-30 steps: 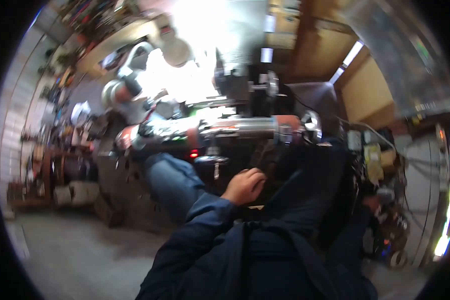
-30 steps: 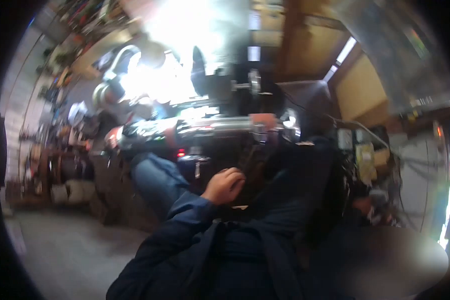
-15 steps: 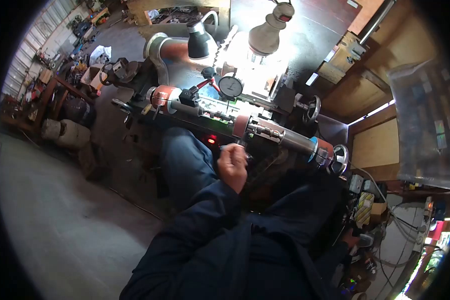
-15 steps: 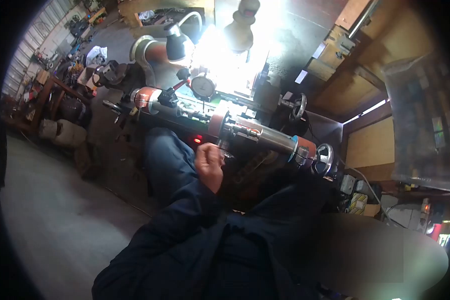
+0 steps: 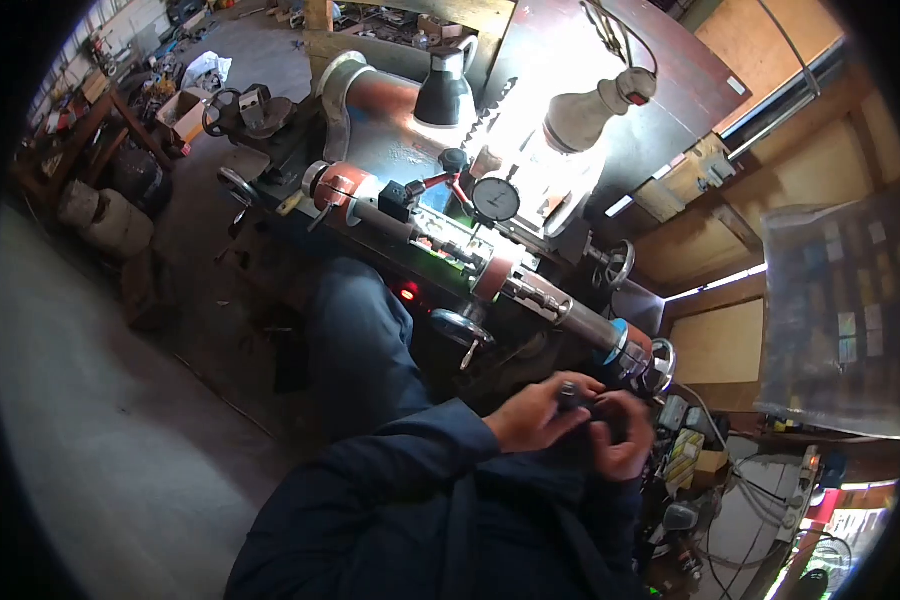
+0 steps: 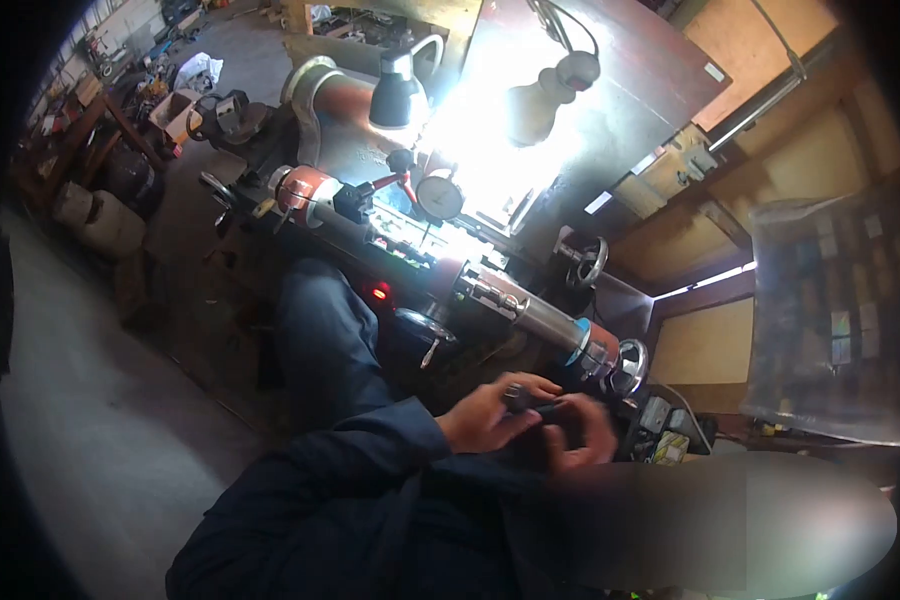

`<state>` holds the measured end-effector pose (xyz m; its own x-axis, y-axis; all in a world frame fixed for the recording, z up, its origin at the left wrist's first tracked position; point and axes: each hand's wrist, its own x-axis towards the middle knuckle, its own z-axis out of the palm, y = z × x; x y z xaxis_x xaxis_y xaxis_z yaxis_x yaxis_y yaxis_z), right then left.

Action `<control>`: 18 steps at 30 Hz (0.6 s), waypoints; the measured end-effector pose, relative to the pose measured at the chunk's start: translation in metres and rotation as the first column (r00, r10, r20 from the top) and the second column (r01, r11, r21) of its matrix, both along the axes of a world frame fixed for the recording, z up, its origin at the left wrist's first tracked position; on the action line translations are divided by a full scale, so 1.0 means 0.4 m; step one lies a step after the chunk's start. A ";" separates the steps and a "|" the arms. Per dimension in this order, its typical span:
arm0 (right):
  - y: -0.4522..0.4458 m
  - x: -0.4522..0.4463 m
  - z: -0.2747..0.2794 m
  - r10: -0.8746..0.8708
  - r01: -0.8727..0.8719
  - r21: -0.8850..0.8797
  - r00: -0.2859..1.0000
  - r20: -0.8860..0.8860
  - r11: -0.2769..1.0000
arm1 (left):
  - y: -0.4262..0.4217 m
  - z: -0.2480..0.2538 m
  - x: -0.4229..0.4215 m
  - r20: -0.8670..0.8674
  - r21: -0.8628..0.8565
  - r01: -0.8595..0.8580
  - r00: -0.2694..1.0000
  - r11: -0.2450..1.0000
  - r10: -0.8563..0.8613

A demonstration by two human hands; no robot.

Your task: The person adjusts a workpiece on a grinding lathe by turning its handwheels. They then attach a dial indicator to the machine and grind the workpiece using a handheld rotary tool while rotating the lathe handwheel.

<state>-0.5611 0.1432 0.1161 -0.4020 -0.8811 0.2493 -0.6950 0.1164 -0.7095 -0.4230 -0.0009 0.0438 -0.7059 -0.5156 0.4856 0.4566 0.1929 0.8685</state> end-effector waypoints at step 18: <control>-0.177 -0.449 -0.064 -0.643 0.642 -0.042 0.762 -0.079 0.766 | -0.377 0.010 0.160 -0.201 0.367 -0.776 0.473 0.514 0.858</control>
<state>-0.7407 0.0722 0.0907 -0.8501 -0.4205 0.3169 -0.5165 0.5491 -0.6570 -0.3589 -0.1519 0.0477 0.2688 -0.8790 0.3939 0.4291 0.4754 0.7680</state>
